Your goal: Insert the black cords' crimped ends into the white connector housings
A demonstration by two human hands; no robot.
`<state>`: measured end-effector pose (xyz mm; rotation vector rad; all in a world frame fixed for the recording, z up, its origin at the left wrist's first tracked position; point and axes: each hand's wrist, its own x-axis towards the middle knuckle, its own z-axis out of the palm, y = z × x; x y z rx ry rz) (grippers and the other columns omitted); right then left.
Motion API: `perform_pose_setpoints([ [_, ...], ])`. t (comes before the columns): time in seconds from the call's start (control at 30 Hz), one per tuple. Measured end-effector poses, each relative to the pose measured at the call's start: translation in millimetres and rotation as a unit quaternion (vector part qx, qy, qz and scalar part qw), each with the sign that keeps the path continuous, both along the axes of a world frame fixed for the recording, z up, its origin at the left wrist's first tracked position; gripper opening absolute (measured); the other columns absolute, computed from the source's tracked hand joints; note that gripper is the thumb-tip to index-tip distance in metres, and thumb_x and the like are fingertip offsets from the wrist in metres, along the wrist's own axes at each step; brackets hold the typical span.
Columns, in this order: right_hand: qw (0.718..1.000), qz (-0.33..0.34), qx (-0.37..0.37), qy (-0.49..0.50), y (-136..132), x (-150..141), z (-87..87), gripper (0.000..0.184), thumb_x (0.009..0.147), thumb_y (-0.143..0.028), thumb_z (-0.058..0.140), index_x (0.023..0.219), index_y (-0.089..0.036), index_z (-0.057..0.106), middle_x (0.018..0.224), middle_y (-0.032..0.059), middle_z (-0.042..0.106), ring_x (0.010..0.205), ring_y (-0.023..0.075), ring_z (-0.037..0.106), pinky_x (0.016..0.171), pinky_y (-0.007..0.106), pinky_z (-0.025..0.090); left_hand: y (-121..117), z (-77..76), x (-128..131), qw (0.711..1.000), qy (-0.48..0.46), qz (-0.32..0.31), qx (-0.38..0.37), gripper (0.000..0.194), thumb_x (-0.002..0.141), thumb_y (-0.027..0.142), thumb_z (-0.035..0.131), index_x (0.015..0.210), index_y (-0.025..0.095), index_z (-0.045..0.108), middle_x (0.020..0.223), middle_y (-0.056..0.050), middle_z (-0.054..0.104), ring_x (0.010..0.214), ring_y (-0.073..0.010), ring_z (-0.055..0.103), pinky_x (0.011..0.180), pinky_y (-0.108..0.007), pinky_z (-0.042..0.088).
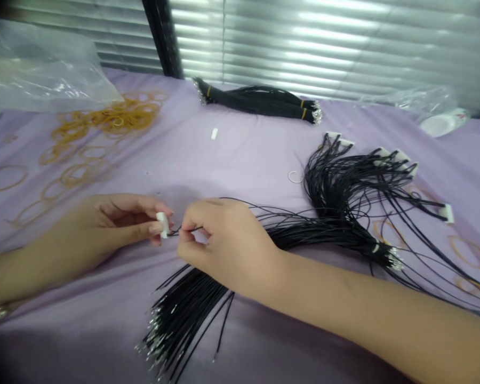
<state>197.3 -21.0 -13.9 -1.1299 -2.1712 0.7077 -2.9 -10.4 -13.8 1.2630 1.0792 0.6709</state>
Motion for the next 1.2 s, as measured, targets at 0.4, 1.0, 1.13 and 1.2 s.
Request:
perform_pose_setpoints([
  [0.4, 0.998, 0.029, 0.024, -0.044, 2, 0, 1.5, 0.011, 0.071, -0.011, 0.056, 0.066, -0.015, 0.065, 0.060, -0.0043, 0.054, 0.054, 0.0027, 0.043, 0.055, 0.017, 0.033, 1, -2.8, 0, 1.000, 0.003, -0.003, -0.015, 0.012, 0.073, 0.017, 0.069, 0.085, 0.021, 0.069, 0.073, 0.004, 0.068, 0.062, -0.0038, 0.062, 0.061, -0.007, 0.049],
  [1.0, 0.992, 0.091, -0.076, -0.032, 7, 4, -0.5, 0.013, 0.084, -0.017, 0.046, 0.081, -0.014, 0.058, 0.072, -0.0041, 0.057, 0.061, 0.0024, 0.047, 0.058, 0.016, 0.037, 3, 6.6, 3, 0.998, 0.011, -0.050, -0.034, 0.012, 0.076, 0.013, 0.066, 0.088, 0.012, 0.065, 0.077, 0.002, 0.068, 0.069, -0.0048, 0.062, 0.065, -0.009, 0.049],
  [1.13, 0.993, 0.041, -0.106, -0.026, 5, 3, -1.1, 0.008, 0.079, -0.015, 0.048, 0.076, -0.014, 0.056, 0.066, -0.0058, 0.055, 0.057, 0.0014, 0.045, 0.055, 0.015, 0.034, 5, 12.2, 5, 0.998, 0.028, -0.017, -0.061, 0.009, 0.075, 0.008, 0.065, 0.084, 0.011, 0.065, 0.068, 0.005, 0.065, 0.061, -0.0009, 0.059, 0.060, -0.003, 0.044],
  [1.2, 0.993, 0.034, -0.106, -0.036, 5, 2, -1.4, 0.007, 0.078, -0.014, 0.048, 0.075, -0.013, 0.054, 0.066, -0.0053, 0.055, 0.058, 0.0022, 0.045, 0.055, 0.016, 0.034, 6, 12.2, 5, 0.998, 0.028, -0.013, -0.062, 0.009, 0.076, 0.005, 0.063, 0.082, 0.011, 0.066, 0.068, 0.005, 0.064, 0.061, 0.0001, 0.058, 0.060, -0.001, 0.043],
])
